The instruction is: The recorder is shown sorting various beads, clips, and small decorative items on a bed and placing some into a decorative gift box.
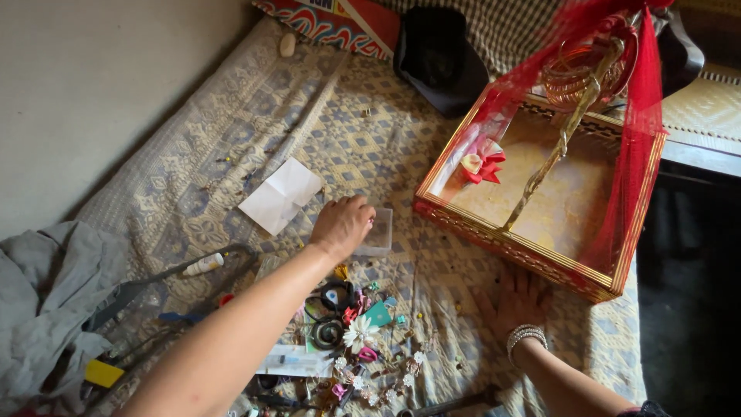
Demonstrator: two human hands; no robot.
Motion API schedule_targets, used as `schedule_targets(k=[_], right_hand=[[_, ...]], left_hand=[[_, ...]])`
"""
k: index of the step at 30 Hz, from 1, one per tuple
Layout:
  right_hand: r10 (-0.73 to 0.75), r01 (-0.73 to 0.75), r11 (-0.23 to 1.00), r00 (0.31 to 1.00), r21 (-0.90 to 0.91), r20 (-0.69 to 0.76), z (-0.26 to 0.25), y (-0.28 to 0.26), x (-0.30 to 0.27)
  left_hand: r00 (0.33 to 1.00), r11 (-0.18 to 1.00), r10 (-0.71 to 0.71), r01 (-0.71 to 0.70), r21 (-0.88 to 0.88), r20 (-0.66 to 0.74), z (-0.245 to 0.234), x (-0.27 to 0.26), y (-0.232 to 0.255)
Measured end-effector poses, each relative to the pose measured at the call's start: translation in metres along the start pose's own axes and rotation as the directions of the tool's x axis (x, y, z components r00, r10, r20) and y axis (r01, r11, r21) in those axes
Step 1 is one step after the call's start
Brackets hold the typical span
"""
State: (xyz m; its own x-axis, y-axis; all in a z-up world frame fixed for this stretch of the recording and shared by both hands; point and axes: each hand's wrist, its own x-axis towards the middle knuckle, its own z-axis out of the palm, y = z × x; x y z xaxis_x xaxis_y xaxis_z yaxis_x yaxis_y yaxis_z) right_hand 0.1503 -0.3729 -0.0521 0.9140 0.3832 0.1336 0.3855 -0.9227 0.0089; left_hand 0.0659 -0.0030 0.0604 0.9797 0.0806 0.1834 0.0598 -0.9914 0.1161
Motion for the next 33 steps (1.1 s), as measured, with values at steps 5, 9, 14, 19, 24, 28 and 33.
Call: schedule_targets(k=[5, 9, 14, 19, 24, 28, 33], right_hand=[[0.015, -0.015, 1.0, 0.999, -0.007, 0.034, -0.008, -0.004, 0.001], [0.002, -0.003, 1.0, 1.0, 0.019, 0.025, -0.004, -0.002, 0.001], [0.016, -0.016, 1.0, 0.999, 0.012, 0.029, 0.004, 0.002, 0.0], [0.011, -0.012, 0.998, 1.0, -0.058, -0.014, -0.002, -0.002, -0.001], [-0.018, 0.02, 0.999, 0.999, 0.039, -0.033, 0.008, 0.005, 0.001], [-0.012, 0.015, 0.999, 0.998, 0.047, -0.055, -0.003, -0.001, -0.001], [0.016, -0.015, 1.0, 0.999, -0.01, 0.048, -0.017, -0.005, 0.0]], left_hand=[[0.999, 1.0, -0.009, 0.008, 0.012, 0.051, 0.018, -0.002, -0.003], [0.999, 1.0, 0.015, -0.015, 0.02, 0.038, 0.031, -0.004, -0.007], [0.999, 0.999, 0.034, -0.034, -0.033, -0.004, 0.019, -0.011, -0.004], [0.995, 0.996, 0.074, -0.078, -0.052, -0.072, 0.027, -0.011, -0.01], [0.997, 0.997, 0.056, -0.059, -0.047, -0.055, 0.026, -0.014, -0.012], [0.997, 0.997, 0.054, -0.057, -0.053, -0.058, 0.023, -0.019, -0.014], [0.994, 0.994, 0.091, -0.094, -0.048, -0.065, 0.014, -0.031, -0.013]])
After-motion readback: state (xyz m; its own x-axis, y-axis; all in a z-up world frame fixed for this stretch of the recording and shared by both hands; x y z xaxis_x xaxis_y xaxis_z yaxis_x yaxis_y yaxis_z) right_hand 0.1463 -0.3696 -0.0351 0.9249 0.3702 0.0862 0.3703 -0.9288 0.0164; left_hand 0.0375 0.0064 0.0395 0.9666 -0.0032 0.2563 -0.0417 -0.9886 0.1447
